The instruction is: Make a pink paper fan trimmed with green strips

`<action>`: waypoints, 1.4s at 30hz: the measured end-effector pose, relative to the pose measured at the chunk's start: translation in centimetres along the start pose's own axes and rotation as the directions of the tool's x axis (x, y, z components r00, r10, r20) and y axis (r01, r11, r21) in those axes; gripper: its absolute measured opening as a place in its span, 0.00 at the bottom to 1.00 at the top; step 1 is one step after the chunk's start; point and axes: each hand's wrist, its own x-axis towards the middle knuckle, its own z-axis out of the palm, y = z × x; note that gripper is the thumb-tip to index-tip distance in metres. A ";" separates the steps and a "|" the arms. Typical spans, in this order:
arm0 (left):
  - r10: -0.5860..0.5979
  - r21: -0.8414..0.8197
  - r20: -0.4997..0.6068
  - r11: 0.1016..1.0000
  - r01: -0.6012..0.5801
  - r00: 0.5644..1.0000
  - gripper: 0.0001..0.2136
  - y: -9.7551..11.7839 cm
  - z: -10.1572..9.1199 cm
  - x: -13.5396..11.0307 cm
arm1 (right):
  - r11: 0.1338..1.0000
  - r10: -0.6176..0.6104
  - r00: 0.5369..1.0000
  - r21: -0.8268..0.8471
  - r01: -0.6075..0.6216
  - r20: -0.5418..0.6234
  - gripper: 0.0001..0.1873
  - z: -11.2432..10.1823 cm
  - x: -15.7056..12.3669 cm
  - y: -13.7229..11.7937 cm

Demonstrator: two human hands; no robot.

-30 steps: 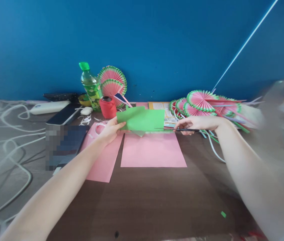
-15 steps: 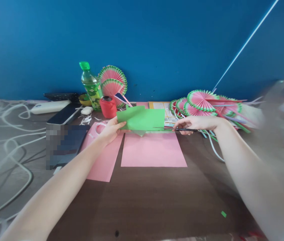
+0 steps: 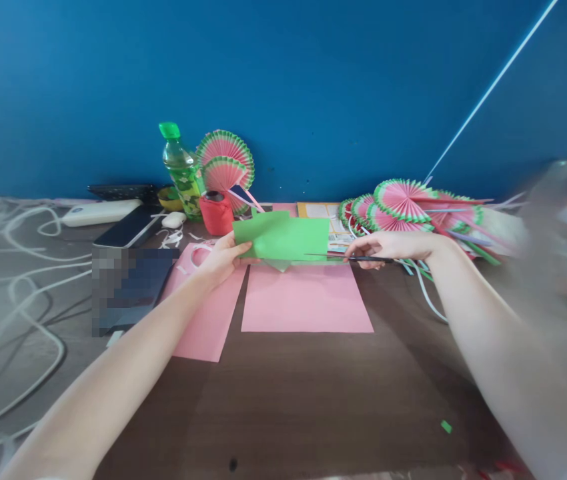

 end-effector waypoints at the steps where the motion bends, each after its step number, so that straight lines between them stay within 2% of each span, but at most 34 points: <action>1: -0.002 -0.001 -0.002 1.000 0.002 1.000 0.23 0.0 0.0 0.0 | 1.000 0.004 1.000 -0.002 -0.004 -0.004 0.20 0.0 0.0 -0.1; 27: 0.001 -0.004 0.007 1.000 -0.001 1.000 0.23 0.1 0.1 0.0 | 0.998 -0.002 1.000 -0.070 0.001 -0.023 0.22 0.2 -0.3 -0.3; 33: 0.002 0.005 0.016 1.000 -0.002 1.000 0.23 0.1 0.1 0.0 | 0.998 -0.028 1.000 -0.056 0.027 -0.014 0.22 0.0 0.0 0.2; 42: 0.000 0.006 0.012 1.000 0.000 1.000 0.24 0.2 0.2 0.0 | 0.999 0.004 1.000 -0.037 -0.004 -0.012 0.22 0.0 0.2 0.4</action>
